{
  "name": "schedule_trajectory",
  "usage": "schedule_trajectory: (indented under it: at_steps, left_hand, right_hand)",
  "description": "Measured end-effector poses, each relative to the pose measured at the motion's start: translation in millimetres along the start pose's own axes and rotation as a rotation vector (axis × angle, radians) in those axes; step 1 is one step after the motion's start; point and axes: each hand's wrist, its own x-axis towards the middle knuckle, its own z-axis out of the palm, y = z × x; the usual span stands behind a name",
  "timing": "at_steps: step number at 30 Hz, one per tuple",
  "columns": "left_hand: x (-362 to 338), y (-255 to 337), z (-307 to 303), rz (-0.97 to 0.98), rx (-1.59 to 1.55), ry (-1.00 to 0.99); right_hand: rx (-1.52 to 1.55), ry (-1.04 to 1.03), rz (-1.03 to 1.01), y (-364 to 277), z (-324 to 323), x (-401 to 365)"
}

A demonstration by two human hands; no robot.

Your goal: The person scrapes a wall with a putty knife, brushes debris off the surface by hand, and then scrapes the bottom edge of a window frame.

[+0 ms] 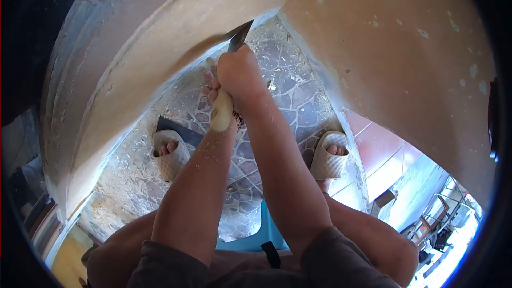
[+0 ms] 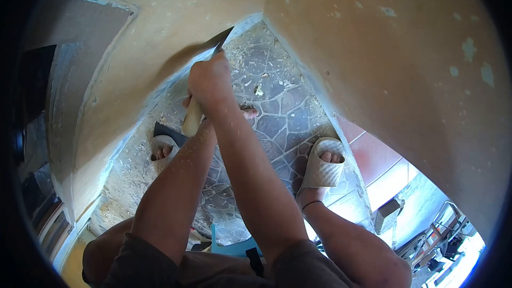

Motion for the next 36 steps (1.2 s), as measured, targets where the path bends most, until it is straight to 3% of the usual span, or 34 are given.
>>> schedule_trajectory:
  at_steps: [2, 3, 5, 7, 10, 12, 13, 15, 16, 18, 20, 21, 24, 27, 29, 30, 31, 32, 34, 35, 36]
  left_hand:
    - [4, 4, 8, 0.006, -0.004, 0.056]
    - [4, 5, 10, 0.005, -0.002, 0.091]
    - [7, 3, 15, 0.004, -0.016, 0.114]
    - [11, 1, 13, 0.015, -0.044, 0.099]
    - [17, 0, 17, 0.039, -0.002, 0.094]
    - [16, -6, 20, 0.08, 0.139, 0.06]
    - [15, -4, 22, 0.068, -0.088, 0.065]
    - [15, 6, 24, 0.047, -0.544, 0.08]
    - [14, 10, 25, 0.036, -0.773, 0.083]
    - [17, 16, 23, 0.01, -1.017, 0.083]
    - [16, 15, 20, -0.033, -1.036, 0.073]
    - [14, 14, 18, -0.056, -1.044, 0.067]
    - [13, 12, 14, -0.097, -1.071, 0.071]
    - [15, 20, 20, -0.093, -1.124, 0.138]
    - [13, 20, 28, -0.095, -1.151, 0.191]
    - [8, 19, 21, -0.042, -0.867, 0.202]
    - [3, 22, 6, 0.001, -0.582, 0.231]
    - [-7, 23, -12, 0.095, -0.004, 0.239]
    - [-3, 25, -17, 0.145, 0.028, 0.228]
    - [6, 21, 5, 0.1, -0.515, 0.202]
    - [8, 17, 12, 0.102, -0.589, 0.1]
  right_hand:
    - [-0.234, -0.029, -0.207, -7, -10, -6]
    - [-0.047, 0.107, -0.22, -4, -1, -11]
    - [-0.266, 0.114, -0.311, 1, -3, -12]
    - [-1.082, -0.152, -0.476, -28, -28, -12]
    - [-0.902, -0.172, -0.273, -41, -32, -15]
    - [0.07, 0.155, -0.025, -16, -8, -15]
    - [0.041, 0.214, -0.055, -10, -5, -13]
    - [-0.273, 0.091, -0.13, -8, -13, -4]
    - [-0.559, -0.094, -0.167, -18, -30, 5]
    - [-0.564, -0.133, -0.116, -30, -38, 0]
    - [0.002, 0.147, 0.061, -43, -27, -34]
    - [-0.022, 0.109, 0.072, -44, -26, -34]
    - [-0.474, -0.207, -0.178, -37, -42, -14]
    - [-0.323, -0.209, -0.142, -27, -42, -11]
    - [-0.488, -0.177, -0.224, -24, -38, -7]
    - [-0.567, -0.158, -0.262, -23, -36, -6]
    - [-0.431, -0.134, -0.018, -34, -37, -5]
    - [-0.396, -0.132, -0.066, -20, -37, 8]
    - [-0.304, -0.135, -0.111, 8, -36, 29]
    - [-0.247, -0.14, -0.105, 10, -36, 31]
    - [-0.166, -0.15, -0.035, -5, -35, 14]
